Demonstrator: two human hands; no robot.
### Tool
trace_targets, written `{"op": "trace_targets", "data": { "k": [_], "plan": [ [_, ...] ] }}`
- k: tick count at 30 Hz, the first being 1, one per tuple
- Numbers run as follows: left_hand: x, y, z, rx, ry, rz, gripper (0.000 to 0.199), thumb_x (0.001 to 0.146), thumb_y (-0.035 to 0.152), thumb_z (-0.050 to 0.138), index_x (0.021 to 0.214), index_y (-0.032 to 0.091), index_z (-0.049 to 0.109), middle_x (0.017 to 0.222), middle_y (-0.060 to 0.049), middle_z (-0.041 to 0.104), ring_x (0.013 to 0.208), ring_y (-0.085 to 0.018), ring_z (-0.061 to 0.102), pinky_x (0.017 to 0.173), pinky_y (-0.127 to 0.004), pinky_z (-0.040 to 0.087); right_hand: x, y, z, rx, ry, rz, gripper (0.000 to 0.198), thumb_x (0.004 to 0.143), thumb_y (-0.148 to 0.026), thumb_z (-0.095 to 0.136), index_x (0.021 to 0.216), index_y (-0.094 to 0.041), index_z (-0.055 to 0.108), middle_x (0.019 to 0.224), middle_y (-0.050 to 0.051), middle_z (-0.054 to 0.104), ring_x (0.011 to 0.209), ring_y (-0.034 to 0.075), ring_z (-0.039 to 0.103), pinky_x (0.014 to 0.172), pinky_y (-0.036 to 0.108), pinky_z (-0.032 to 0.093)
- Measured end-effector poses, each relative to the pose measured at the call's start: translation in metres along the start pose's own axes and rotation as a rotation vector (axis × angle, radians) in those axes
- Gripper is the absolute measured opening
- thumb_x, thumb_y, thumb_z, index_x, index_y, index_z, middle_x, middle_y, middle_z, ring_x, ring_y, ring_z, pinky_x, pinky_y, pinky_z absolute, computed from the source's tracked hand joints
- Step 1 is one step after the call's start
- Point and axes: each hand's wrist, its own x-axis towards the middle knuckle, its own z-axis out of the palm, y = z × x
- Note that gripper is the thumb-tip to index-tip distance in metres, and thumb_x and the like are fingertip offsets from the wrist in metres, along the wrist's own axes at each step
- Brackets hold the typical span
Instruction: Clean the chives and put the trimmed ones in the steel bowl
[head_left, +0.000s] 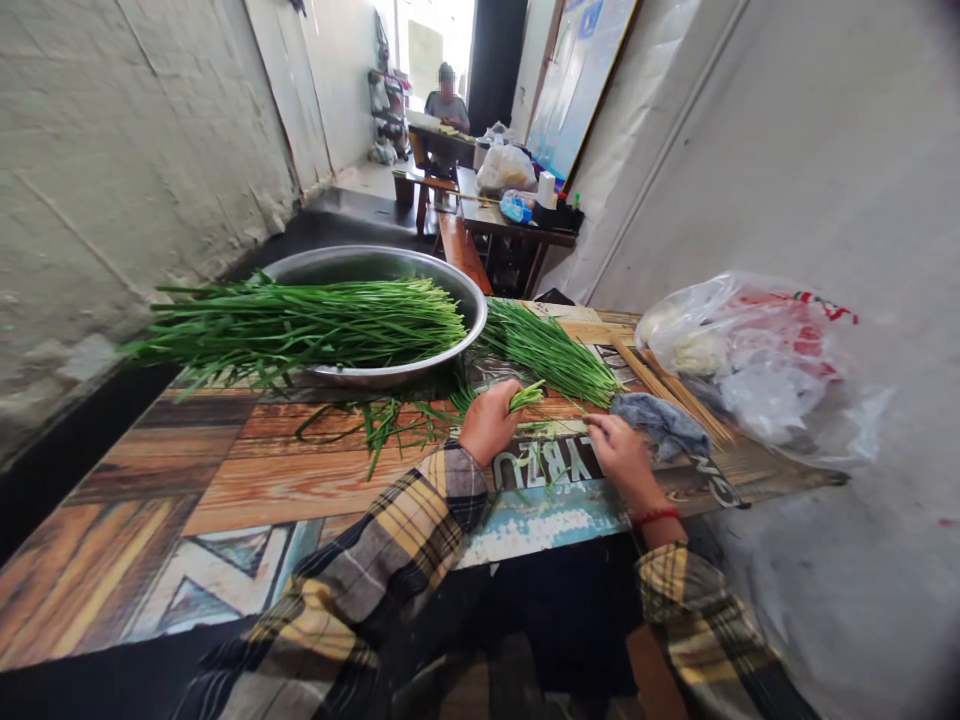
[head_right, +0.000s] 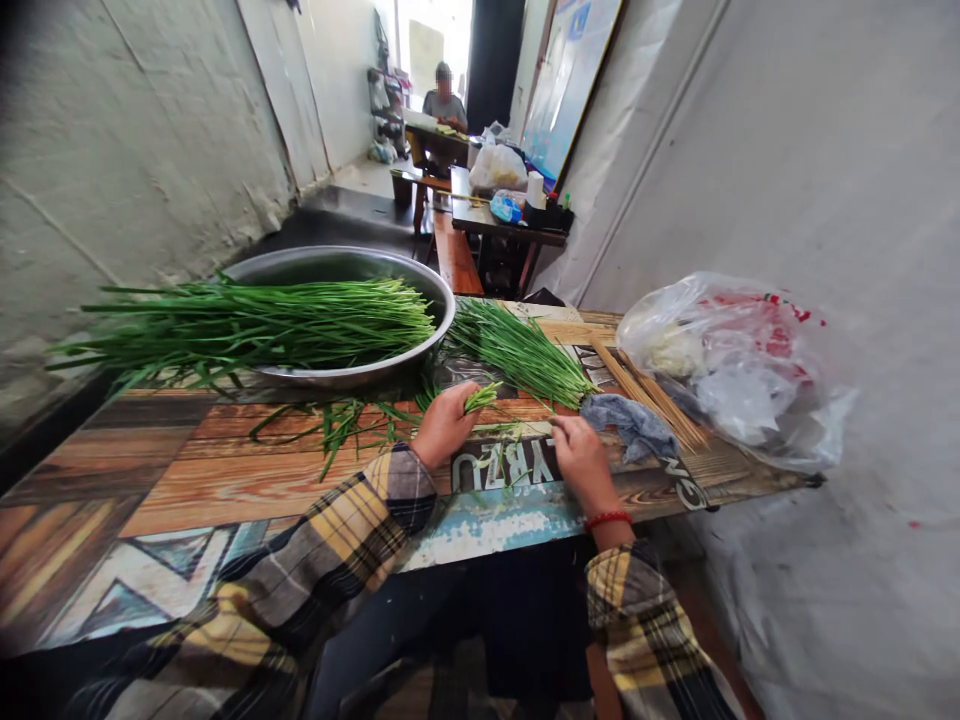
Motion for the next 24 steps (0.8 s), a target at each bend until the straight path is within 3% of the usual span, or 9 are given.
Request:
{"op": "trace_targets", "data": {
  "k": [3, 6, 8, 11, 14, 17, 24],
  "plan": [
    [0.001, -0.001, 0.001, -0.071, 0.06, -0.041, 0.016, 0.084, 0.02, 0.053, 0.069, 0.018, 0.048, 0.064, 0.003, 0.049, 0.062, -0.011, 0.044, 0.059, -0.023, 0.031, -0.013, -0.03, 0.023, -0.029, -0.092, -0.182, 0.035, 0.088, -0.026, 0.046, 0.119, -0.019, 0.062, 0.124, 0.012, 0.062, 0.118, 0.026, 0.054, 0.102, 0.047, 0.04],
    [0.002, -0.002, 0.001, -0.117, 0.071, -0.006, 0.015, 0.083, 0.017, 0.053, 0.068, 0.017, 0.05, 0.065, 0.002, 0.05, 0.063, -0.011, 0.045, 0.06, -0.023, 0.031, -0.011, -0.047, 0.034, 0.127, -0.225, -0.285, 0.038, 0.093, -0.023, 0.038, 0.125, -0.024, 0.059, 0.124, 0.006, 0.063, 0.117, 0.019, 0.056, 0.102, 0.038, 0.043],
    [0.002, -0.002, 0.001, -0.131, 0.067, 0.025, 0.015, 0.083, 0.014, 0.05, 0.069, 0.017, 0.051, 0.067, 0.001, 0.052, 0.066, -0.012, 0.047, 0.062, -0.023, 0.032, -0.001, -0.04, 0.031, 0.136, -0.16, -0.225, 0.035, 0.093, -0.023, 0.037, 0.118, -0.023, 0.063, 0.117, 0.006, 0.066, 0.11, 0.019, 0.059, 0.099, 0.037, 0.044],
    [0.001, -0.002, 0.002, -0.127, 0.055, 0.035, 0.015, 0.083, 0.012, 0.05, 0.068, 0.017, 0.052, 0.068, 0.001, 0.053, 0.068, -0.012, 0.048, 0.063, -0.023, 0.032, 0.016, -0.009, 0.023, -0.028, 0.002, -0.081, 0.033, 0.09, -0.026, 0.041, 0.11, -0.018, 0.066, 0.11, 0.011, 0.067, 0.104, 0.023, 0.061, 0.094, 0.04, 0.045],
    [-0.001, -0.002, 0.002, -0.106, 0.028, 0.021, 0.016, 0.081, 0.012, 0.051, 0.066, 0.017, 0.051, 0.066, 0.002, 0.052, 0.066, -0.011, 0.047, 0.062, -0.022, 0.031, 0.025, 0.022, 0.018, -0.265, 0.056, 0.031, 0.03, 0.086, -0.031, 0.049, 0.104, -0.016, 0.068, 0.102, 0.014, 0.067, 0.098, 0.026, 0.06, 0.089, 0.042, 0.044],
    [-0.002, -0.003, 0.003, -0.097, 0.028, 0.015, 0.016, 0.081, 0.011, 0.051, 0.066, 0.017, 0.051, 0.066, 0.002, 0.053, 0.066, -0.011, 0.047, 0.062, -0.022, 0.031, 0.028, 0.038, 0.018, -0.347, 0.064, 0.131, 0.028, 0.084, -0.037, 0.052, 0.094, -0.017, 0.069, 0.085, 0.011, 0.065, 0.086, 0.025, 0.06, 0.08, 0.038, 0.045],
    [-0.001, -0.003, 0.003, -0.096, 0.031, 0.016, 0.018, 0.081, 0.011, 0.05, 0.063, 0.017, 0.048, 0.063, 0.002, 0.05, 0.064, -0.011, 0.044, 0.06, -0.022, 0.03, 0.03, 0.043, 0.02, -0.341, 0.085, 0.129, 0.029, 0.084, -0.037, 0.052, 0.1, -0.019, 0.067, 0.087, 0.009, 0.064, 0.087, 0.023, 0.057, 0.079, 0.034, 0.042]
  ]
}}
